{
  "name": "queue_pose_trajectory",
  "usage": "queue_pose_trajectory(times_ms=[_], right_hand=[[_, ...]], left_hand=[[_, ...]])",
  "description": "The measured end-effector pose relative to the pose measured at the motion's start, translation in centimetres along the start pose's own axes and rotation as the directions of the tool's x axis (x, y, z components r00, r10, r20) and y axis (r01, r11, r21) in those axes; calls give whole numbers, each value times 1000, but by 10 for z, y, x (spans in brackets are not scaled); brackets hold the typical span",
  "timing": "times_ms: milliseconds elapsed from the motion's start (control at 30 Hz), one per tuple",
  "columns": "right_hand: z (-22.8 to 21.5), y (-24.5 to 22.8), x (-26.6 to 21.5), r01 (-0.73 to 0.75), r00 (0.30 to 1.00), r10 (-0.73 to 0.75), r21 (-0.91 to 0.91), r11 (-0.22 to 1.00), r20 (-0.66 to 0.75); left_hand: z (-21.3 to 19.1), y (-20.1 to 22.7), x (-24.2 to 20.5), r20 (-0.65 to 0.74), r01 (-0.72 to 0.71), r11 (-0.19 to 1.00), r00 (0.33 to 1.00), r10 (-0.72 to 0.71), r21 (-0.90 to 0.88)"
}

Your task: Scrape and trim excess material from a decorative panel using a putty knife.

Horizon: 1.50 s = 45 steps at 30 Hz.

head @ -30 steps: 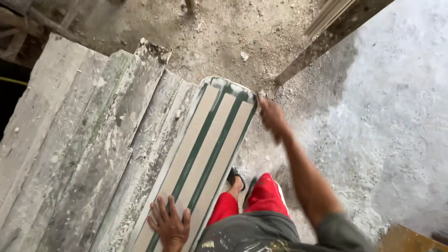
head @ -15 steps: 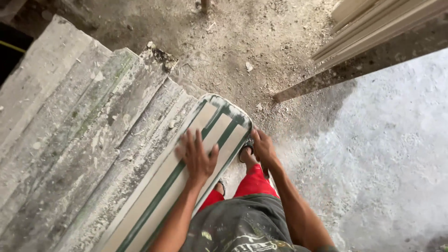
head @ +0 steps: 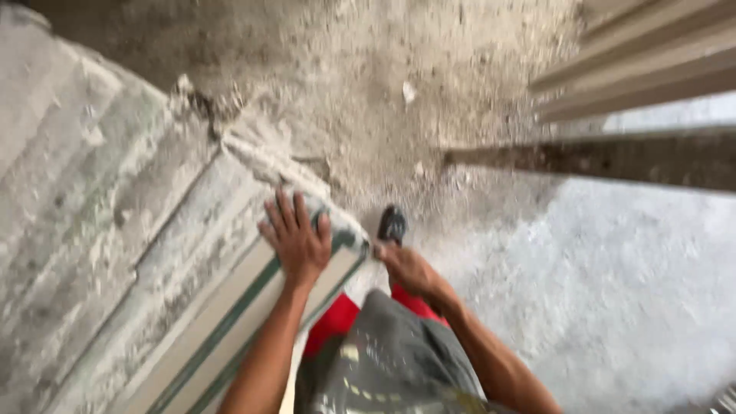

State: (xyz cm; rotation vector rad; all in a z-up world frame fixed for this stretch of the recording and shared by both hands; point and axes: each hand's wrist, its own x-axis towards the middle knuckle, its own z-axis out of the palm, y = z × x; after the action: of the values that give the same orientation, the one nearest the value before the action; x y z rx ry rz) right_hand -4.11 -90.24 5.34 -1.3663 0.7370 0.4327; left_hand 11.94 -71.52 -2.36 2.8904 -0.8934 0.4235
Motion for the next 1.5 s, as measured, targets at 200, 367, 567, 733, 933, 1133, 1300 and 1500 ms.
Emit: queue_pose_trajectory(times_ms=[200,367,567,733,933,1133,1300,1500], right_hand=[[-12,-46,44,-27,985,46,-114,993,166],[-34,-48,24,-51,973,71,-96,994,219],[-12,-65,85,197,941,-136,-173,965,311],[-36,-69,77,133,930,-6,-322,937,368],[12,-102,164,309,902,-152,-360,880,404],[5,-139,130,178,918,93,-609,773,386],[52,-158,195,491,839,-55,-709,506,542],[55,-220,132,364,909,145,-914,177,390]], left_hand=[[4,9,10,-84,9,1000,996,-10,-6],[10,6,10,-64,24,1000,998,-25,-12],[3,6,-3,13,92,991,996,-91,-92],[-1,9,9,40,162,975,987,-158,-151],[-11,13,14,-105,154,968,979,-177,-198],[-7,3,16,-205,192,965,952,-227,-179],[-9,6,8,-222,221,925,929,-296,-308],[-5,-20,-27,-242,416,776,786,-569,-474]])
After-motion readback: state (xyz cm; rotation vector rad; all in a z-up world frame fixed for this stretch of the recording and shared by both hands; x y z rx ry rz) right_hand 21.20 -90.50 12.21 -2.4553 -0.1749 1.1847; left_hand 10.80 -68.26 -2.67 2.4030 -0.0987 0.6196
